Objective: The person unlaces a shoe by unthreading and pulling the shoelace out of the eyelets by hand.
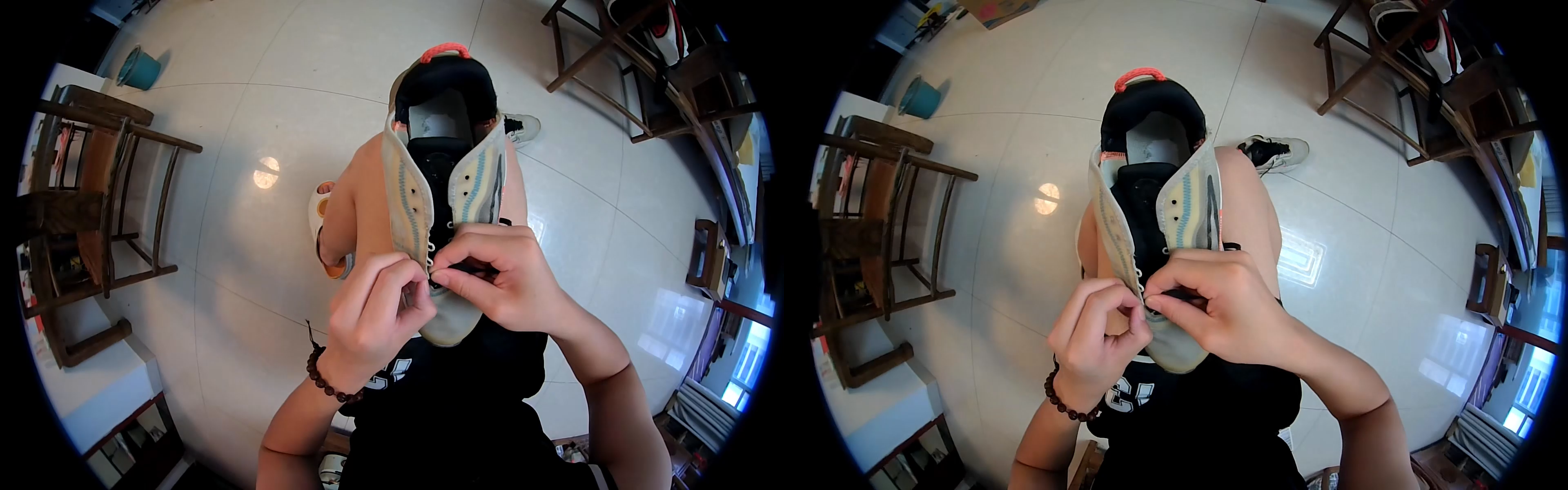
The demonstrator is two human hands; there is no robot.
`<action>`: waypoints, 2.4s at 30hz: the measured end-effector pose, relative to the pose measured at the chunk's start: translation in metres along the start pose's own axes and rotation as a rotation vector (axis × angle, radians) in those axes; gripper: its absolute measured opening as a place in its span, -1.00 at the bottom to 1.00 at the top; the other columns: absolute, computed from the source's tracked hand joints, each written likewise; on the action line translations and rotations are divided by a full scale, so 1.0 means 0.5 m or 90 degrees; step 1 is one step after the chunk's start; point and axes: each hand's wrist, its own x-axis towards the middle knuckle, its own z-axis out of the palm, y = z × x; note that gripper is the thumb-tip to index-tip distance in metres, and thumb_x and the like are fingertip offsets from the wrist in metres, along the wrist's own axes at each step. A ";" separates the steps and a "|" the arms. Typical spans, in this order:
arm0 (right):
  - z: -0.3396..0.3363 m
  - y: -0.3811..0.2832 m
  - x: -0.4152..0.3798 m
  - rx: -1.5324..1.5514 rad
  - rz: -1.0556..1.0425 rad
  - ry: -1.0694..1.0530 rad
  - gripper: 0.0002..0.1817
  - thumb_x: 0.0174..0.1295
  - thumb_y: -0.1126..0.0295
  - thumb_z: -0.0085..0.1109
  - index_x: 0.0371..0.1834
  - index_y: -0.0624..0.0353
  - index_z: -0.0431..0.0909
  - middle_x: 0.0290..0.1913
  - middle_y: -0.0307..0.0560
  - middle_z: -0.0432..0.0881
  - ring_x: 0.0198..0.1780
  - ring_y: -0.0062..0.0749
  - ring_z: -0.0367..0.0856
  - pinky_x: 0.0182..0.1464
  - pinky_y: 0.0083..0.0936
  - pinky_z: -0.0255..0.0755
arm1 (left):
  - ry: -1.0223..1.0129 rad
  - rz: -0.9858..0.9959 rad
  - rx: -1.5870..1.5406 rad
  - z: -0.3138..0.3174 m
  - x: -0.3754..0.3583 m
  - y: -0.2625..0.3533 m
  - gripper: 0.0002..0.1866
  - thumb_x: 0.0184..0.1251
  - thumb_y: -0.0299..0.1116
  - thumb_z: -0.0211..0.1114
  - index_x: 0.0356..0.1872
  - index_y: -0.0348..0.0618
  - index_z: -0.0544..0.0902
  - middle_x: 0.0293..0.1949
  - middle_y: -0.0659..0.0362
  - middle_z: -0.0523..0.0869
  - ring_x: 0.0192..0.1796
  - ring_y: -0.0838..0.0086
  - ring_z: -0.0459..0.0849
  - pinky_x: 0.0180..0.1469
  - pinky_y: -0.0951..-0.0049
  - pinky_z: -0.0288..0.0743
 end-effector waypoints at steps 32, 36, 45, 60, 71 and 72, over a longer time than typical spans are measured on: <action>-0.012 0.012 -0.008 -0.005 -0.047 0.014 -0.91 0.32 0.56 0.49 -0.14 0.27 0.81 -0.27 -0.06 0.82 -0.29 -0.29 0.80 -0.27 -0.46 0.59 | -0.023 -0.009 -0.073 -0.005 -0.014 -0.001 -0.61 0.18 -0.60 0.67 0.01 -0.28 0.73 -0.11 0.07 0.75 -0.22 0.32 0.78 -0.22 0.40 0.69; -0.029 0.000 -0.020 0.042 -0.003 -0.018 -0.91 0.37 0.53 0.48 -0.12 0.28 0.81 -0.24 -0.06 0.84 -0.22 -0.30 0.83 -0.17 -0.50 0.61 | 0.007 0.035 -0.077 -0.003 -0.005 0.007 -0.58 0.09 -0.60 0.74 0.00 -0.33 0.80 -0.14 0.06 0.78 -0.23 0.30 0.79 -0.22 0.39 0.68; -0.022 -0.008 -0.027 0.119 0.011 -0.008 -0.94 0.37 0.53 0.52 -0.19 0.30 0.84 -0.35 -0.13 0.82 -0.39 -0.48 0.74 -0.33 -0.58 0.50 | -0.023 0.144 -0.032 -0.019 0.000 0.010 -0.67 0.13 -0.60 0.63 -0.03 -0.38 0.87 -0.17 0.07 0.81 -0.27 0.29 0.81 -0.30 0.42 0.65; -0.010 -0.026 -0.038 -0.003 -0.148 0.005 -0.86 0.26 0.56 0.57 -0.15 0.32 0.84 -0.29 0.02 0.85 -0.32 -0.22 0.85 -0.27 -0.48 0.68 | -0.039 0.113 -0.031 -0.020 -0.014 0.030 -0.76 0.16 -0.70 0.41 -0.13 -0.31 0.73 -0.24 0.02 0.67 -0.30 0.18 0.74 -0.30 0.33 0.65; 0.010 0.012 -0.040 -0.207 -0.426 0.095 -0.79 0.09 0.61 0.51 -0.19 0.36 0.74 -0.26 -0.05 0.67 -0.43 -0.29 0.68 -0.39 -0.47 0.57 | -0.270 -0.533 -0.647 -0.072 0.004 0.051 -0.88 0.71 -0.53 0.23 0.01 -0.41 0.66 -0.26 0.14 0.77 -0.31 0.59 0.75 -0.29 0.54 0.65; 0.009 0.011 -0.040 -0.181 -0.399 0.083 -0.81 0.11 0.62 0.50 -0.21 0.35 0.74 -0.29 -0.07 0.67 -0.44 -0.33 0.66 -0.41 -0.50 0.55 | -0.270 -0.533 -0.647 -0.071 0.003 0.054 -0.88 0.71 -0.53 0.23 0.01 -0.41 0.66 -0.26 0.14 0.77 -0.31 0.59 0.75 -0.29 0.54 0.65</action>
